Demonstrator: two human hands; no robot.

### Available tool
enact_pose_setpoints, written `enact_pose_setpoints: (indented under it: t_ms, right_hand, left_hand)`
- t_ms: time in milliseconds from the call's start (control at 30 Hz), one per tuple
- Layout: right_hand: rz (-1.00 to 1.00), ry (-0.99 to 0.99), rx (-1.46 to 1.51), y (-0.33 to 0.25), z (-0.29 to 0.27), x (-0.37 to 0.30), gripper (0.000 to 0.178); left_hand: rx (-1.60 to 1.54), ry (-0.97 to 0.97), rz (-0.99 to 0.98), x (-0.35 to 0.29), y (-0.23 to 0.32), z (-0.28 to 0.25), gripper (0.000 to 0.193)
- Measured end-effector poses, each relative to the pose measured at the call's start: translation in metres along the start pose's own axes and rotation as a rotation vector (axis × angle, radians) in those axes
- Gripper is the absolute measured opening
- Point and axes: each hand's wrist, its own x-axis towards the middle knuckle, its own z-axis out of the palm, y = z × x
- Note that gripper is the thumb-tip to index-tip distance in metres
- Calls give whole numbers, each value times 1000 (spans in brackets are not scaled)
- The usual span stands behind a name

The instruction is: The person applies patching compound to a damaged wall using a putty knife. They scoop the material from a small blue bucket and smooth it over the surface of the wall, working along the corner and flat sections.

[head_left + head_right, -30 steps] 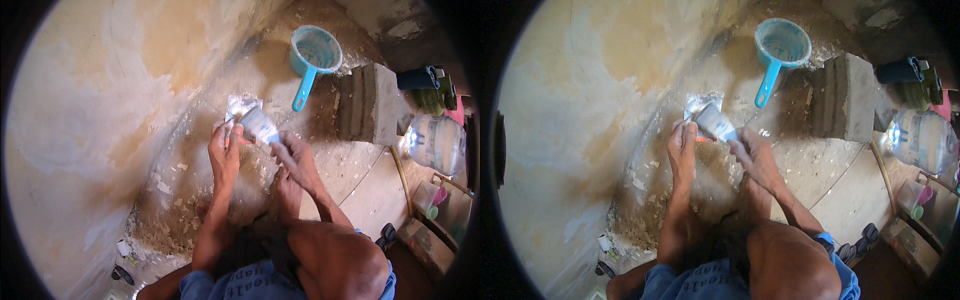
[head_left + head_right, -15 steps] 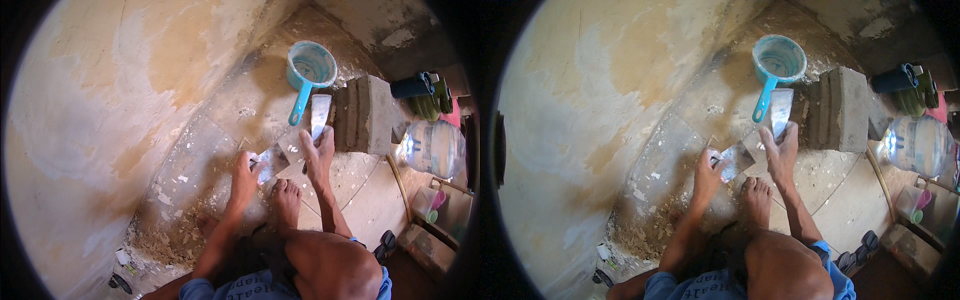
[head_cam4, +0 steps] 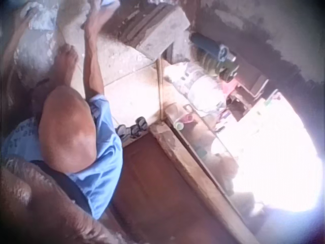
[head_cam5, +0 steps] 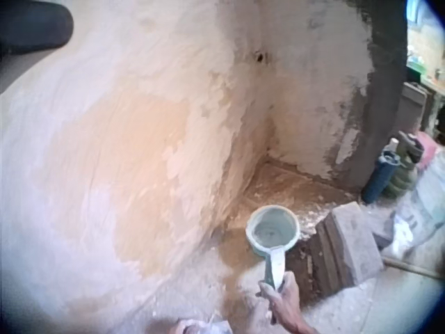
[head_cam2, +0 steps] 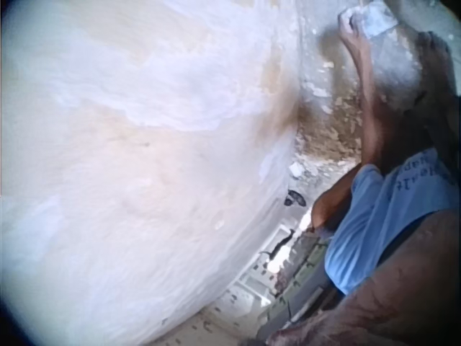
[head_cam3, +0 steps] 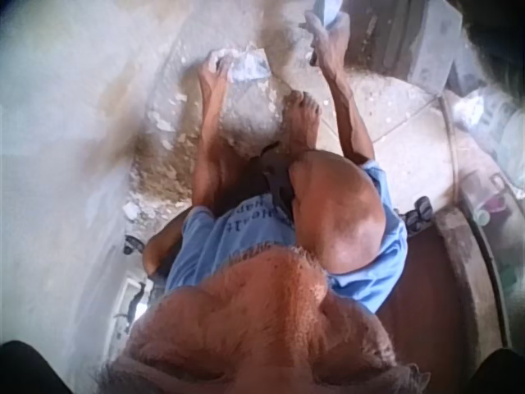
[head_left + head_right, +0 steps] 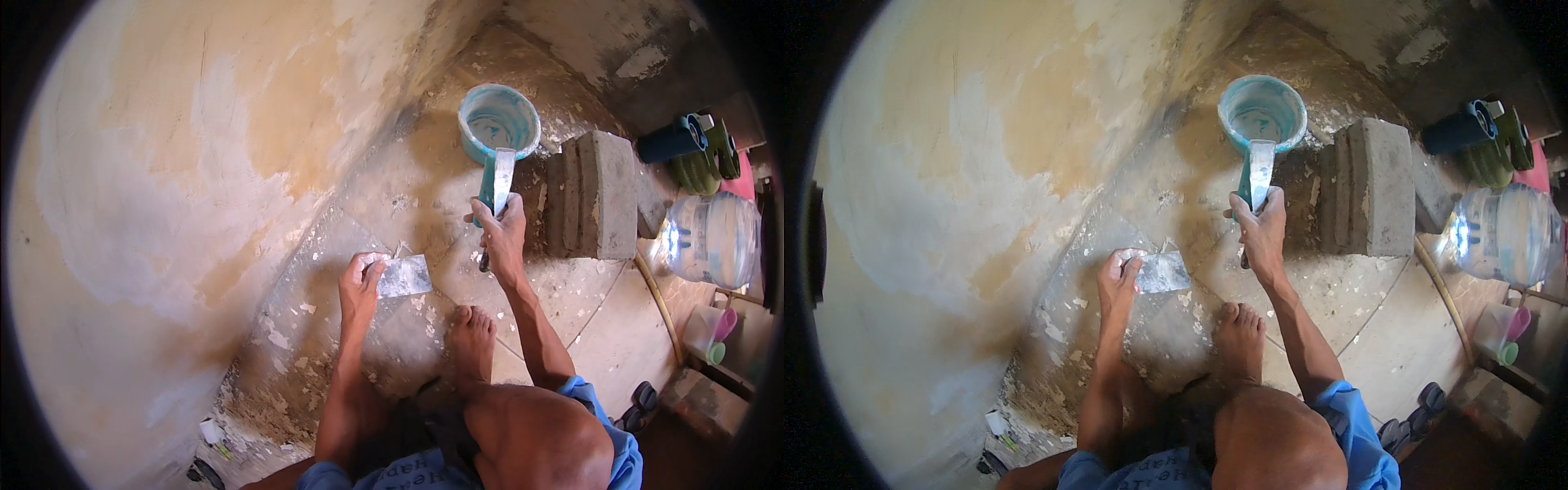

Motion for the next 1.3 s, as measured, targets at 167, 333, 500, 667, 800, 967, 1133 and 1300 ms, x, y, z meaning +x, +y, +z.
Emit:
enact_pose_setpoints:
  t_ms: [167, 333, 500, 667, 800, 967, 1133, 1300]
  right_hand:
    - [-397, 264, -401, 6, -22, -1, 29]
    - [-556, 231, -357, -40, -4, -24, 36]
    - [-367, 212, -332, -9, -6, -3, 34]
    - [-346, 162, -261, -3, -11, -17, 32]
    - [-183, 94, -98, -16, -23, -20, 42]
    - [-221, 80, -54, -11, -32, -7, 48]
    - [-158, 50, 85, -3, -46, 2, 43]
    - [-148, 37, 136, -23, -49, 6, 42]
  left_hand:
    - [-124, 95, -7, 0, 5, 0, 19]
    - [197, -32, -92, 15, 46, -45, 19]
    - [398, -125, 37, 23, 82, -80, 18]
    - [305, -158, 76, 25, 59, -66, 23]
    - [398, -299, -88, 35, 84, -1, 32]
    - [270, -568, -119, 58, 49, 56, 59]
    - [217, -778, -189, 72, 47, 107, 53]
    - [70, -758, -155, 62, 56, 144, 44]
